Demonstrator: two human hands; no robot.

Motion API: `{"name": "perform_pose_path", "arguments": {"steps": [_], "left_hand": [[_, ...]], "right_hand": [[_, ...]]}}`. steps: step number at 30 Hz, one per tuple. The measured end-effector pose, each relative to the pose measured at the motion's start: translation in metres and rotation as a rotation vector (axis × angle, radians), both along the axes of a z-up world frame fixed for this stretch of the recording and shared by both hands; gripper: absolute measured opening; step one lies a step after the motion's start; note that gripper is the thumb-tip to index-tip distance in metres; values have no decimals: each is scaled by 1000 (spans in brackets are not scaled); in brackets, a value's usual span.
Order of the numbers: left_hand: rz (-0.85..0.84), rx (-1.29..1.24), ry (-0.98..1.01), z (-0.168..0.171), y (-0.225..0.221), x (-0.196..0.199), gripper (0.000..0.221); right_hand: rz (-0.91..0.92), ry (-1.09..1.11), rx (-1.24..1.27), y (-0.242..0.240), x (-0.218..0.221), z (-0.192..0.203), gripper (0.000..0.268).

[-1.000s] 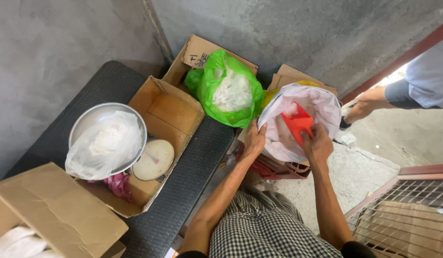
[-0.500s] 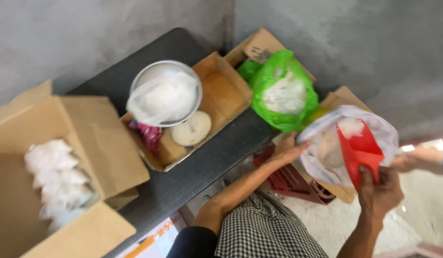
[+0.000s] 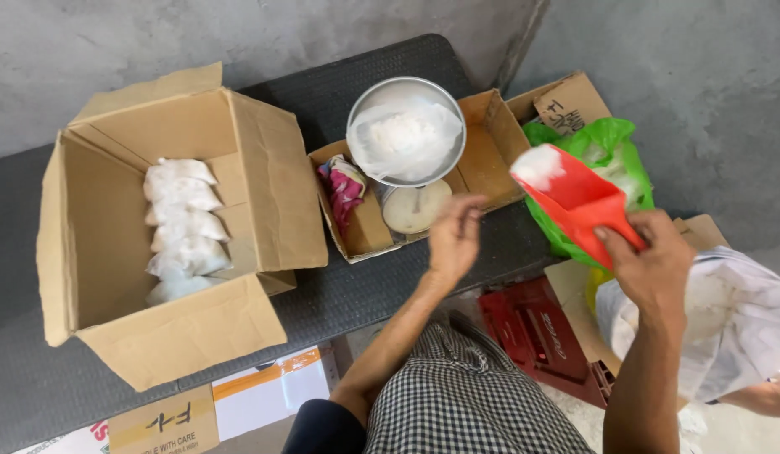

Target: The recorder is scoop-measuring a white powder from bulk bags into smaller plastic bags, tying them, and placing them into a shipping box.

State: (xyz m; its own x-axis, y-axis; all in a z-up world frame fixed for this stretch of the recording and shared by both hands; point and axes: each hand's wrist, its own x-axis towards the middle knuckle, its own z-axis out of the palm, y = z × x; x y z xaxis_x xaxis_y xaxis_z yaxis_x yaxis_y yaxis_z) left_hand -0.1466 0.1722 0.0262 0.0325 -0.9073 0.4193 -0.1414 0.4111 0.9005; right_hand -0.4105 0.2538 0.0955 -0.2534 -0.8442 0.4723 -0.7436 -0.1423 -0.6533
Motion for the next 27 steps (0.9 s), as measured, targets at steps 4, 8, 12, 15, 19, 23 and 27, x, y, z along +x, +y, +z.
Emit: {"name": "perform_pose_path", "arguments": {"steps": [4,8,12,15,19,23,27], "left_hand": [[337,-158,75,36,-18,78,25],[538,-101,-46,45,-52,136,36],[314,201,-3,27,-90,162,55],[347,171,-197,24,-99,158,56],[289,256,-207,8,-111,152,45],[121,248,213,-20,-128,145,24],[123,299,333,-14,-123,147,15]], "right_hand": [[83,160,-26,-52,54,48,32],[236,255,-78,-96,102,70,36],[297,454,31,-125,147,83,30],[351,585,18,-139,174,82,31],[393,610,22,-149,200,83,30],[397,780,12,-161,206,83,26],[249,1046,158,-180,186,85,32]]}}
